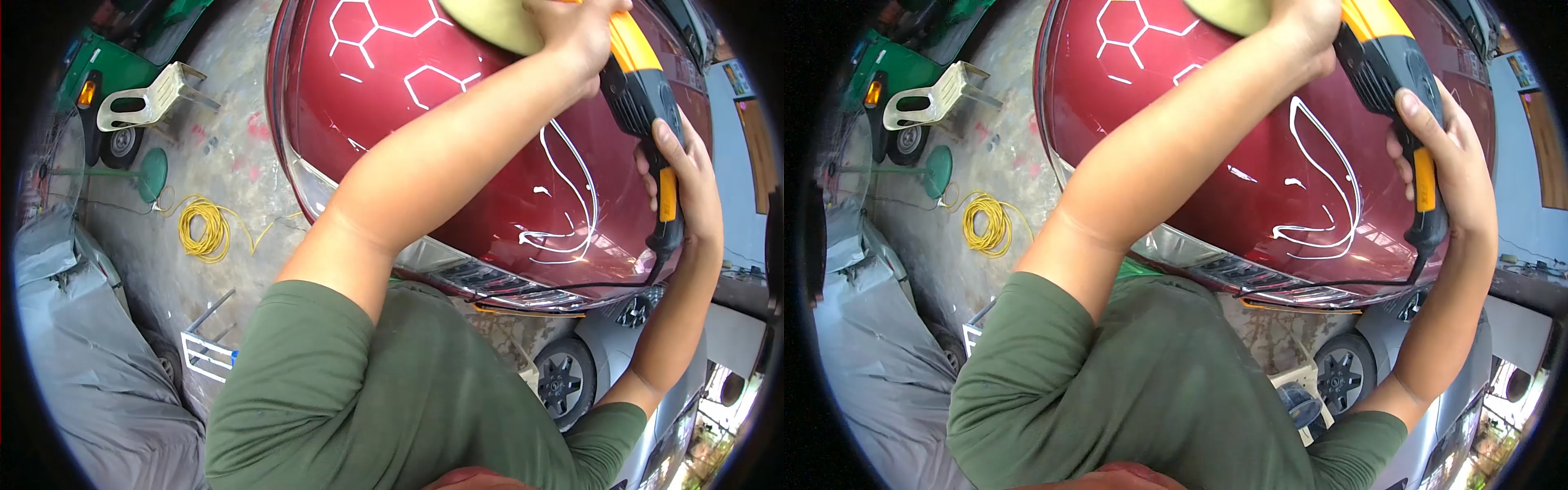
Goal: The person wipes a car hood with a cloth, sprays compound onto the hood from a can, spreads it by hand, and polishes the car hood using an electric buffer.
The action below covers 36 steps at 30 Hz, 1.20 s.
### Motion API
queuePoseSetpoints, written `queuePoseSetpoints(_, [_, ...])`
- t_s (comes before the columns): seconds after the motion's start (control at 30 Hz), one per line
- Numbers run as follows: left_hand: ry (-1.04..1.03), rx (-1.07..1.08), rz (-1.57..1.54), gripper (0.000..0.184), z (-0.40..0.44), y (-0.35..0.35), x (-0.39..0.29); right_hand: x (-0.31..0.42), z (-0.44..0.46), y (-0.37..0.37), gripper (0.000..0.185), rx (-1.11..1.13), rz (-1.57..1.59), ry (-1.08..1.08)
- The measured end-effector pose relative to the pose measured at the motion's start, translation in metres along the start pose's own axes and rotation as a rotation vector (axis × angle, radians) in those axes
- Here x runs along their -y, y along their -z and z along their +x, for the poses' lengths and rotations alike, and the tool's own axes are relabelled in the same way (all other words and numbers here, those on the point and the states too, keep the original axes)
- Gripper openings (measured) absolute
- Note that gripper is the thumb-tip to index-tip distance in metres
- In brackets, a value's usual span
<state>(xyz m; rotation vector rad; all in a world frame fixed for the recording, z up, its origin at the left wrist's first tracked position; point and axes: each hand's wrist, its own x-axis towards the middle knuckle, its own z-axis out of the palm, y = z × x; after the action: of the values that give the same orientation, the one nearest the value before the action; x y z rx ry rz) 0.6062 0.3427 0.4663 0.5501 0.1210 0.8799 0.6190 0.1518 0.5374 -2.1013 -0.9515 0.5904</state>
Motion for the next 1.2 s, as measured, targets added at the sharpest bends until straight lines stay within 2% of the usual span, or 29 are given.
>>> queuePoseSetpoints(0.07, [0.013, -0.13, 0.006, 0.068, -0.014, -0.006, 0.007, -0.005, -0.013, 0.005, 0.063, 0.003, 0.015, -0.017])
queuePoseSetpoints(0.1, [0.009, -0.229, 0.032, 0.078, -0.029, -0.01, 0.004, -0.004, -0.02, 0.005, 0.063, 0.007, 0.019, -0.024])
queuePoseSetpoints(0.13, [0.025, -0.246, 0.065, 0.078, -0.041, -0.012, 0.0, -0.002, -0.029, 0.005, 0.062, -0.008, 0.017, -0.033])
queuePoseSetpoints(0.27, [0.053, -0.211, -0.058, 0.077, -0.067, -0.016, -0.009, -0.002, -0.044, 0.011, 0.062, -0.009, -0.044, -0.025])
queuePoseSetpoints(0.4, [0.09, -0.176, -0.064, 0.078, -0.049, -0.012, -0.011, 0.008, -0.034, 0.007, 0.061, -0.021, -0.071, -0.02])
queuePoseSetpoints(0.53, [0.035, -0.141, -0.13, 0.084, -0.017, -0.008, -0.012, 0.016, -0.007, 0.003, 0.057, -0.014, -0.058, -0.019])
queuePoseSetpoints(0.57, [-0.02, -0.177, -0.022, 0.073, -0.009, -0.006, -0.011, 0.017, 0.0, 0.002, 0.057, -0.011, -0.068, -0.014])
queuePoseSetpoints(0.63, [0.041, -0.067, 0.061, 0.069, 0.007, 0.001, -0.025, 0.023, 0.014, -0.002, 0.056, -0.004, -0.086, -0.005])
queuePoseSetpoints(0.67, [-0.028, 0.024, 0.027, 0.074, 0.006, 0.008, -0.03, 0.029, 0.018, -0.007, 0.057, -0.009, -0.062, 0.015])
queuePoseSetpoints(0.73, [-0.018, -0.045, 0.03, 0.074, 0.038, 0.006, -0.023, 0.032, 0.032, -0.007, 0.057, -0.01, -0.087, 0.024])
queuePoseSetpoints(0.9, [-0.01, -0.012, 0.032, 0.076, 0.08, 0.006, -0.026, 0.039, 0.063, -0.009, 0.059, -0.036, -0.115, 0.029])
queuePoseSetpoints(1.2, [0.023, 0.002, 0.032, 0.079, 0.109, 0.008, -0.023, 0.033, 0.096, -0.006, 0.068, -0.083, -0.212, 0.107])
